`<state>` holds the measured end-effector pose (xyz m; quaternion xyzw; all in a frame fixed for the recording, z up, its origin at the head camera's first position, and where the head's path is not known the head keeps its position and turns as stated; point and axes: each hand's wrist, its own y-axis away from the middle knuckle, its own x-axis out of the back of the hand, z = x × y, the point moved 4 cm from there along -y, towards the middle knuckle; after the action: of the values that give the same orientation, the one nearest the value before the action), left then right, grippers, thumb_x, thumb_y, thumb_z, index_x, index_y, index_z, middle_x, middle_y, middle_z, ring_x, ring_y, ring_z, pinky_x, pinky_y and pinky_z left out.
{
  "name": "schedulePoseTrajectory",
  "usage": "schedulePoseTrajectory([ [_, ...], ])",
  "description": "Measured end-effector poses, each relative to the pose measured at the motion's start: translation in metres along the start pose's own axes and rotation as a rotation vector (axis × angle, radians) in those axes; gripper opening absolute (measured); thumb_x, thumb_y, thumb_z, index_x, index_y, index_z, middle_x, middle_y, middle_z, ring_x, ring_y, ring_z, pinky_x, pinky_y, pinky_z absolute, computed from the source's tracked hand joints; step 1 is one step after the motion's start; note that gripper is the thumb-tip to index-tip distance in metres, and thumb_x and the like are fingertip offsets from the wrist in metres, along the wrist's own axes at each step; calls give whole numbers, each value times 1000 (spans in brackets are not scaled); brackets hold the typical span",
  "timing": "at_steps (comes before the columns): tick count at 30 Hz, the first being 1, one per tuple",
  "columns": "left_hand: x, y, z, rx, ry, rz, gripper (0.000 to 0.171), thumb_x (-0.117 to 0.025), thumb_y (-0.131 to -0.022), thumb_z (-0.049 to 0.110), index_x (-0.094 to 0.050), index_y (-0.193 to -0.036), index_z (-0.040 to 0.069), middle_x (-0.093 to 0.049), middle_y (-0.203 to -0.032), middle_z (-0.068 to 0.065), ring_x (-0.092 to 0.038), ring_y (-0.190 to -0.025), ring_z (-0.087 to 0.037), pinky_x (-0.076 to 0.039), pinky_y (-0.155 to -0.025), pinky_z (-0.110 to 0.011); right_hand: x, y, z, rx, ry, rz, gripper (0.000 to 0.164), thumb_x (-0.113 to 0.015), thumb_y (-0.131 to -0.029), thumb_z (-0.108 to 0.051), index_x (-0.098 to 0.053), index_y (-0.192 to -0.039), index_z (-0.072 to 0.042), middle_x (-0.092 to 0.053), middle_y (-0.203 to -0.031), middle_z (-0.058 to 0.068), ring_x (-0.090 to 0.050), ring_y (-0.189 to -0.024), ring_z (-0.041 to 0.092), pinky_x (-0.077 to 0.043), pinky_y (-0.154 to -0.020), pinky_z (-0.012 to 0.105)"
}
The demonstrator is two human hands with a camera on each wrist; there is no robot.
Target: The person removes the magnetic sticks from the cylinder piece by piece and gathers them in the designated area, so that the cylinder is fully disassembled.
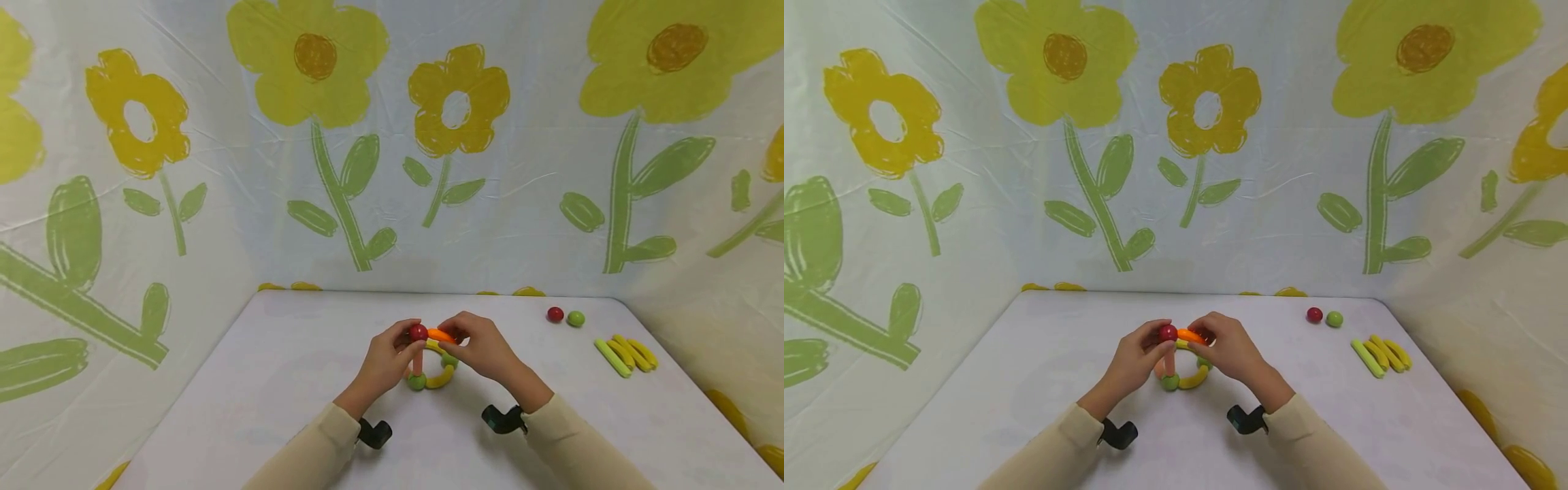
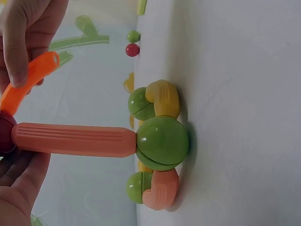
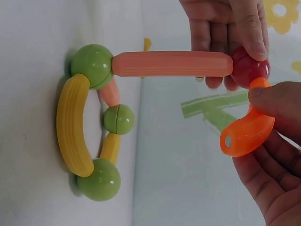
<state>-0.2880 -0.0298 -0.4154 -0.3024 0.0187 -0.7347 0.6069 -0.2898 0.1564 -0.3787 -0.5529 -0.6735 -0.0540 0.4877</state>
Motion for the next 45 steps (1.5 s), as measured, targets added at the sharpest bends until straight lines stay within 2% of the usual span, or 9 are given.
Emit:
schedulePoseTrajectory([
  [7,-2,1,4,-22,-11,-3,44,-65,-92,31,-56,-133,15,-66,-121,-4,-66,-107,-17,-53,-91,-24,6,3,-8,28,141,49,25,-79,-80,-15,-72,-103,-10,-65,-89,-3,-58,-77,7,-57,-71,27],
  [12,-3,1,5,-11,-29,8,44,-65,-92,30,-56,-133,16,-67,-120,-3,-66,-105,-16,-54,-90,-24,23,5,8,-90,186,137,25,-77,-82,-15,-71,-105,-7,-67,-91,4,-58,-76,14,-55,-67,29],
  [14,-3,1,4,-6,-32,13,43,-65,-92,29,-56,-132,15,-67,-119,-4,-66,-105,-16,-54,-90,-25,29,7,20,-152,183,138,26,-77,-83,-15,-70,-106,-7,-69,-92,5,-60,-76,15,-54,-65,28],
  [19,-2,0,1,2,-53,17,44,-65,-92,29,-55,-133,16,-67,-119,-4,-66,-104,-16,-54,-90,-25,38,18,55,-278,189,80,26,-74,-85,-17,-68,-108,-6,-71,-91,8,-63,-77,18,-53,-62,28],
  [27,-2,-1,-1,28,-75,9,47,-64,-93,31,-53,-135,15,-65,-122,-3,-65,-108,-16,-53,-92,-26,61,41,123,-450,308,-31,30,-66,-85,-11,-66,-109,6,-69,-92,18,-58,-70,22,-52,-60,33],
  [31,-2,0,0,39,-63,6,46,-64,-93,31,-53,-135,18,-65,-122,-3,-65,-109,-16,-53,-93,-26,81,53,155,-565,385,-103,33,-67,-86,-10,-62,-111,11,-65,-94,23,-56,-75,28,-54,-68,40],
  [36,-4,0,2,35,-55,7,45,-65,-92,29,-54,-135,19,-65,-122,-2,-65,-108,-15,-53,-91,-26,103,70,181,-699,401,-178,34,-65,-88,-7,-57,-114,13,-63,-98,27,-55,-82,35,-53,-79,50],
  [41,-5,-1,1,32,-58,0,46,-65,-92,31,-54,-135,19,-65,-122,-2,-65,-108,-15,-53,-91,-25,117,84,198,-745,414,-242,33,-65,-86,-6,-55,-109,16,-62,-89,23,-55,-77,33,-52,-77,52],
  [45,-4,-1,1,35,-54,2,46,-65,-92,31,-54,-135,20,-65,-122,-2,-65,-108,-14,-53,-92,-25,123,90,205,-736,431,-260,26,-60,-88,-5,-56,-104,16,-62,-84,22,-54,-73,32,-51,-75,51],
])
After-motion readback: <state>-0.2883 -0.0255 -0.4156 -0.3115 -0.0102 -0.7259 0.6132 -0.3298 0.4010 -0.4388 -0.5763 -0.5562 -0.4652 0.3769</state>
